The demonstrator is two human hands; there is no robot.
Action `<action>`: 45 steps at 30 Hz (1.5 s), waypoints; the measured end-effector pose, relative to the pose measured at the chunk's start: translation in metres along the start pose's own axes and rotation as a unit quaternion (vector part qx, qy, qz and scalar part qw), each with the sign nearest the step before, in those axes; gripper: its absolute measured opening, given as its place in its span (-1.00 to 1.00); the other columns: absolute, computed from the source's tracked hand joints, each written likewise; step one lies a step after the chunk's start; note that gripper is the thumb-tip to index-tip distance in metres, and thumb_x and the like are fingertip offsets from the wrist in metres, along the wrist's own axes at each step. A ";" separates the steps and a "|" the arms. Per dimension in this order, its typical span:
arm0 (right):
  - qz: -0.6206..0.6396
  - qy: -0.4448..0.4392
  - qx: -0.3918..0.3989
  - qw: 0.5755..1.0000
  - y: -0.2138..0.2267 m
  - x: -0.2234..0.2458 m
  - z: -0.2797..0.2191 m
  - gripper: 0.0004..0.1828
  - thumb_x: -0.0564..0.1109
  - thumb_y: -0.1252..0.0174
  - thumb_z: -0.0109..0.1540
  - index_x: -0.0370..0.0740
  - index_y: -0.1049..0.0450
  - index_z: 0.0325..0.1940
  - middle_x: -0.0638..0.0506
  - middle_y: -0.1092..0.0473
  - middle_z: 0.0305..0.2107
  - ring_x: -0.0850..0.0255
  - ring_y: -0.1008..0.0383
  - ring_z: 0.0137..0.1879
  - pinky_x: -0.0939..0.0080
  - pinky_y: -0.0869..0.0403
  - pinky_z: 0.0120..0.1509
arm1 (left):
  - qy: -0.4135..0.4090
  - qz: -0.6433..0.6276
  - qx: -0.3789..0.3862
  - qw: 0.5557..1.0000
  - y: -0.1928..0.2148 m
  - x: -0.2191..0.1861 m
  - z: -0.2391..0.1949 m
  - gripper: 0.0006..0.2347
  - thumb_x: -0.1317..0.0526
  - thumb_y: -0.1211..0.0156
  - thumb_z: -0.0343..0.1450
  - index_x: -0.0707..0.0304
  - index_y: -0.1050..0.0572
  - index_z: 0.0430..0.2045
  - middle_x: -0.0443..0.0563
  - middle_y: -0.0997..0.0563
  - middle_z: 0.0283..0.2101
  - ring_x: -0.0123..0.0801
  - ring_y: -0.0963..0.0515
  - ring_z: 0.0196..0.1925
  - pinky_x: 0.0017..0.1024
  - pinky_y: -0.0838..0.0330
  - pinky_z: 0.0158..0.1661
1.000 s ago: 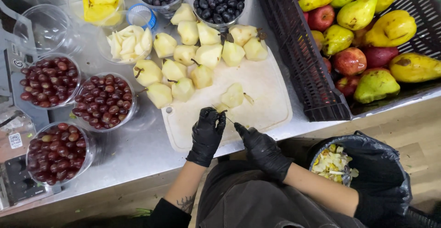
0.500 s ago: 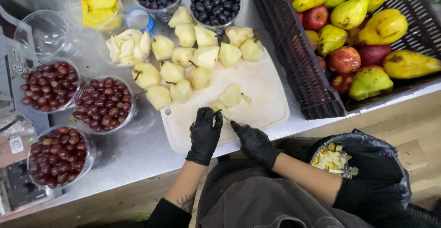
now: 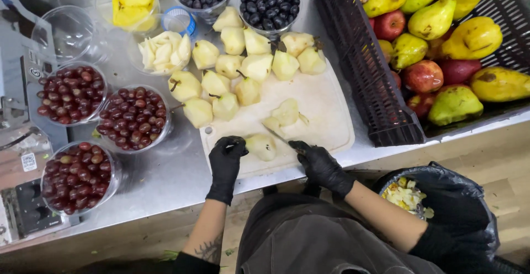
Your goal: Peeling, coring, and slicing pears on a cutting board in a produce preparation area.
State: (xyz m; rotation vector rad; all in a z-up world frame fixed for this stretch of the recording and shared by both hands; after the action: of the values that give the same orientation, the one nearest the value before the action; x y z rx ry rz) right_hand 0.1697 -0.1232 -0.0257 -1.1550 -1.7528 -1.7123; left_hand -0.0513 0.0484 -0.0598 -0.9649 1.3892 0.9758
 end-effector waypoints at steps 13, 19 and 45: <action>-0.147 0.012 0.060 0.987 0.001 0.015 -0.015 -0.44 -0.20 -0.08 0.27 -0.01 -0.34 0.38 -0.23 -0.47 -0.41 -0.12 -0.53 -0.26 -0.10 -0.49 -0.13 | 0.011 0.220 -0.034 0.975 -0.011 0.033 0.032 -0.85 0.25 -0.45 0.23 0.26 -0.61 -0.45 0.05 -0.67 -0.40 -0.23 -0.68 -0.34 -0.35 -0.54 -0.22; -0.185 0.056 0.058 0.980 -0.010 0.014 -0.009 -0.37 -0.24 -0.08 0.23 -0.08 -0.29 0.42 -0.21 -0.47 -0.36 -0.14 -0.52 -0.26 -0.13 -0.48 -0.16 | 0.019 0.222 -0.024 0.975 -0.012 0.042 0.034 -0.86 0.27 -0.48 0.24 0.27 -0.60 -0.48 0.01 -0.67 -0.42 -0.31 -0.67 -0.38 -0.38 -0.53 -0.25; 0.002 0.000 -0.021 1.000 -0.009 0.012 -0.037 -0.53 -0.32 -0.03 0.25 -0.16 -0.43 0.25 -0.24 -0.56 -0.24 -0.06 -0.64 -0.13 0.09 -0.54 -0.07 | 0.231 -0.112 -0.113 0.960 -0.021 0.046 -0.095 -0.93 0.41 -0.25 0.36 0.42 -0.46 -0.41 0.10 -0.60 -0.50 -0.26 -0.65 -0.56 -0.36 -0.55 -0.52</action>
State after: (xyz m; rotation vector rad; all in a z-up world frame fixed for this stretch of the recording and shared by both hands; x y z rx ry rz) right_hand 0.1467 -0.1542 -0.0162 -1.1756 -1.7212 -1.7540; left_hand -0.0638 -0.0494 -0.1032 -1.5614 1.5245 0.7753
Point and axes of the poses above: each hand's wrist, its own z-axis towards the middle knuckle, its own y-axis out of the back of the hand, x = y × z, the point moved 2 cm from there along z, towards the middle knuckle
